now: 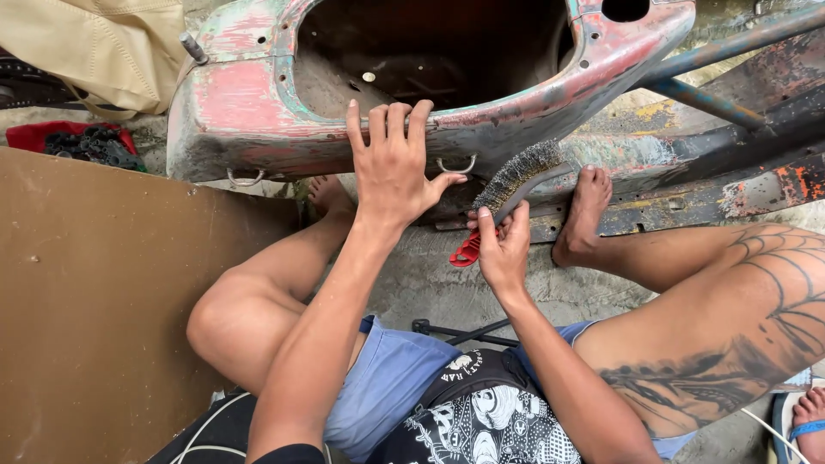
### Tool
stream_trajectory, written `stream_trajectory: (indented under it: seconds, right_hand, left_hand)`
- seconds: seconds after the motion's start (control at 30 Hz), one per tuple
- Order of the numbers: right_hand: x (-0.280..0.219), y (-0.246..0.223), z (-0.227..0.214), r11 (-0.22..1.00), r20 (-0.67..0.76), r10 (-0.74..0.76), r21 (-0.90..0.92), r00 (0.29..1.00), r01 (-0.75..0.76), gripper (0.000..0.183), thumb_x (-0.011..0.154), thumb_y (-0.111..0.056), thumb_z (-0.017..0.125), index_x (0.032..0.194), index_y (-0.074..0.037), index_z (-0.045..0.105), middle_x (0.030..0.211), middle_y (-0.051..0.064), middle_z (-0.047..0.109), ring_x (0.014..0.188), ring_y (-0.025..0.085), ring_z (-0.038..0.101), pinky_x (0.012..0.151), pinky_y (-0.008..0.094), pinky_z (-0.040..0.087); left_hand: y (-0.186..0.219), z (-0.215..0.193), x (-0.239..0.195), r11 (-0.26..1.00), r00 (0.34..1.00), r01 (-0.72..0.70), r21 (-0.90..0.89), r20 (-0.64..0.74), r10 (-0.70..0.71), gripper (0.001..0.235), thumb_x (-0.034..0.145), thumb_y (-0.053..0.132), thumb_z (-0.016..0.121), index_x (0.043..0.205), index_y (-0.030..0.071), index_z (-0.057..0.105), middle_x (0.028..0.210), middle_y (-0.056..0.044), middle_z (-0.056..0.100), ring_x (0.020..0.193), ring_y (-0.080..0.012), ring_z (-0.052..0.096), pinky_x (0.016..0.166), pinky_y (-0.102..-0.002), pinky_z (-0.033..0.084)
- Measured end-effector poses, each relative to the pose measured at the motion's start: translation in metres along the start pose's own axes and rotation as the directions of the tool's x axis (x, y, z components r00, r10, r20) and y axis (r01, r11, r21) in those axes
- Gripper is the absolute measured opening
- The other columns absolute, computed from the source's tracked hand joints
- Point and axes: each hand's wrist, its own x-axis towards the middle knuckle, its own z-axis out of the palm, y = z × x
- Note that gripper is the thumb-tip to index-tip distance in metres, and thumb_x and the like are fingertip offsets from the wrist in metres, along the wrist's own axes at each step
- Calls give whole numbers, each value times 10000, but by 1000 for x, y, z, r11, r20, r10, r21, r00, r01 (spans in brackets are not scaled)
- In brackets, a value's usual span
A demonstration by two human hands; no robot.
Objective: The person sits on the floor and uses a wire brush to scrub the exterior surface of a large, weathered metal object. They hold the object steady with one hand while repeatedly brushing the curved surface with the other.
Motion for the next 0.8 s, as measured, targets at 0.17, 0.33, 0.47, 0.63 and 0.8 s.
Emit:
stream_trajectory:
  seconds: [0.17, 0.33, 0.47, 0.63, 0.8]
  right_hand:
    - [2, -12, 4, 999, -14, -34, 34, 999, 34, 184, 1067, -95, 569, 1185, -5, 461, 949, 218, 734, 816, 238, 763, 758, 348, 624]
    - [11, -26, 8, 998, -48, -60, 30, 997, 62, 185, 1054, -78, 595, 1166, 6, 473, 914, 207, 742, 782, 232, 762, 726, 326, 630]
    - [19, -46, 12, 991, -123, -119, 44, 985, 125, 178, 1043, -67, 601, 1168, -19, 483, 987, 183, 731, 872, 236, 771, 776, 343, 660]
    - [19, -30, 11, 982, -143, -157, 81, 977, 170, 193, 1053, -50, 572, 1209, -40, 459, 983, 123, 684, 836, 214, 777, 769, 310, 667]
    - [10, -5, 2, 989, -126, -135, 43, 983, 142, 237, 1049, -42, 570, 1240, 3, 438, 932, 116, 627, 773, 243, 771, 730, 341, 664]
  left_hand:
    - [-3, 3, -4, 1000, 999, -20, -2, -29, 20, 1119, 510, 670, 987, 1349, 59, 569, 1128, -132, 564, 1125, -328, 542, 1147, -694, 207]
    - [-5, 5, -4, 999, 998, -45, 20, -43, 45, 1113, 533, 688, 980, 1357, 60, 572, 1119, -129, 568, 1101, -322, 546, 1135, -693, 211]
    - [-5, 2, -3, 999, 998, -49, 13, -45, 50, 1097, 562, 700, 967, 1362, 58, 577, 1120, -126, 571, 1083, -317, 549, 1126, -677, 230]
    - [-2, 4, -1, 999, 999, -7, -51, -34, 6, 1139, 497, 661, 1017, 1365, 67, 580, 1120, -131, 580, 1061, -312, 544, 1113, -685, 232]
    - [-10, 26, -4, 997, 985, -65, 31, -157, 69, 1069, 612, 776, 944, 1343, 82, 587, 1079, -98, 557, 1020, -282, 519, 1070, -642, 263]
